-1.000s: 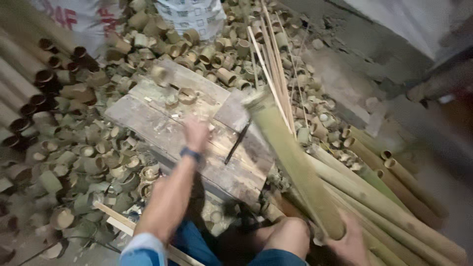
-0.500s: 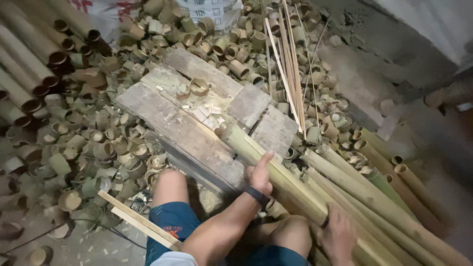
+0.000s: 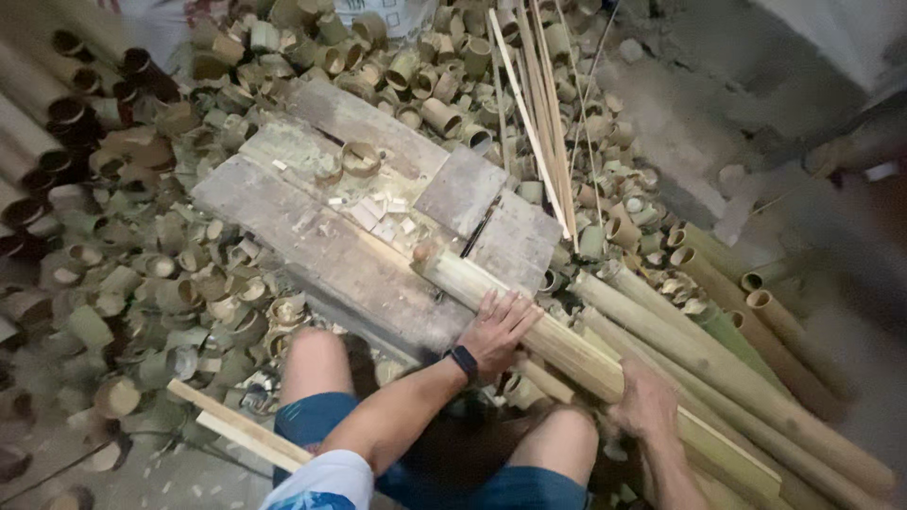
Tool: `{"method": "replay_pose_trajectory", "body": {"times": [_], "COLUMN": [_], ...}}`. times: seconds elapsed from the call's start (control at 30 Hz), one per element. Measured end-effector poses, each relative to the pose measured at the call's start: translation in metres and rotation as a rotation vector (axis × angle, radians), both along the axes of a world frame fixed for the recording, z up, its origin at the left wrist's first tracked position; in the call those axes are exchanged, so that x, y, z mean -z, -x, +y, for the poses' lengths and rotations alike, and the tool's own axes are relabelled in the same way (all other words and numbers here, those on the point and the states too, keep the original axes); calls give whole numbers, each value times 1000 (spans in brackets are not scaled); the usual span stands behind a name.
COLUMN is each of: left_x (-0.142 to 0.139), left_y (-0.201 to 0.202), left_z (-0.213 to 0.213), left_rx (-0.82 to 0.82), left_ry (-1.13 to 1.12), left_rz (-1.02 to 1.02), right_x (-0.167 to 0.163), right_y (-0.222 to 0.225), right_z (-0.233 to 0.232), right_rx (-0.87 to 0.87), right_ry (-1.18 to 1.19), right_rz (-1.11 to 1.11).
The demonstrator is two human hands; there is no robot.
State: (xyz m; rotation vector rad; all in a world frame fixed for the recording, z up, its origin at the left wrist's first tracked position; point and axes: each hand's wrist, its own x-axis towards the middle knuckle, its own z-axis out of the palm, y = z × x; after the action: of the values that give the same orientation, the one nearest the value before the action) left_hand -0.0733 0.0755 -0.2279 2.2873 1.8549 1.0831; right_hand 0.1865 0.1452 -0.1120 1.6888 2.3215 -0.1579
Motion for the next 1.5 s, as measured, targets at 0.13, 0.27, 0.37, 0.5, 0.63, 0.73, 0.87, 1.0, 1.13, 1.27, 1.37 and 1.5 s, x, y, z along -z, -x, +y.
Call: {"method": "replay_pose_trajectory", "body": {"times": [0.13,0.27,0.37,0.5,0.63,0.73,0.87,1.0,1.13,1.27,1.37,1.5], "left_x": [17,23,19,-2,-33,-45,-41,-29,-14,-5,-15,-41], "left_y": [-1,-3,-4,2,25,39,27,19,27,16,6,16], "left_z": [16,23,29,46,72,65,31,53,79,49,48,95], "left_rx": [-107,-46,-62,-101,142,378,70,-38,207,127,-148,83], "left_ry": [-81,-102,-76,3,-7,-27,-215,15,99,-60,-33,667], "left_rz": [156,34,34,95,54,-60,2,164,67,10,243,202], "right_x": [2,5,0,-9,-6,3,16,22,17,12,12,8], "right_y": [-2,-2,2,6,-3,-15,-24,-24,-21,-18,-16,-15], "right_z": [15,31,35,35,37,45,60,62,61,63,66,74], "right_rx": [2,18,48,67,31,3,33,46,93,52,89,71], "right_ry": [21,96,125,110,77,74,146,119,145,163,159,85], "right_rz": [-56,-123,-40,-43,-40,-80,-168,-179,-159,-176,-140,-104]}}
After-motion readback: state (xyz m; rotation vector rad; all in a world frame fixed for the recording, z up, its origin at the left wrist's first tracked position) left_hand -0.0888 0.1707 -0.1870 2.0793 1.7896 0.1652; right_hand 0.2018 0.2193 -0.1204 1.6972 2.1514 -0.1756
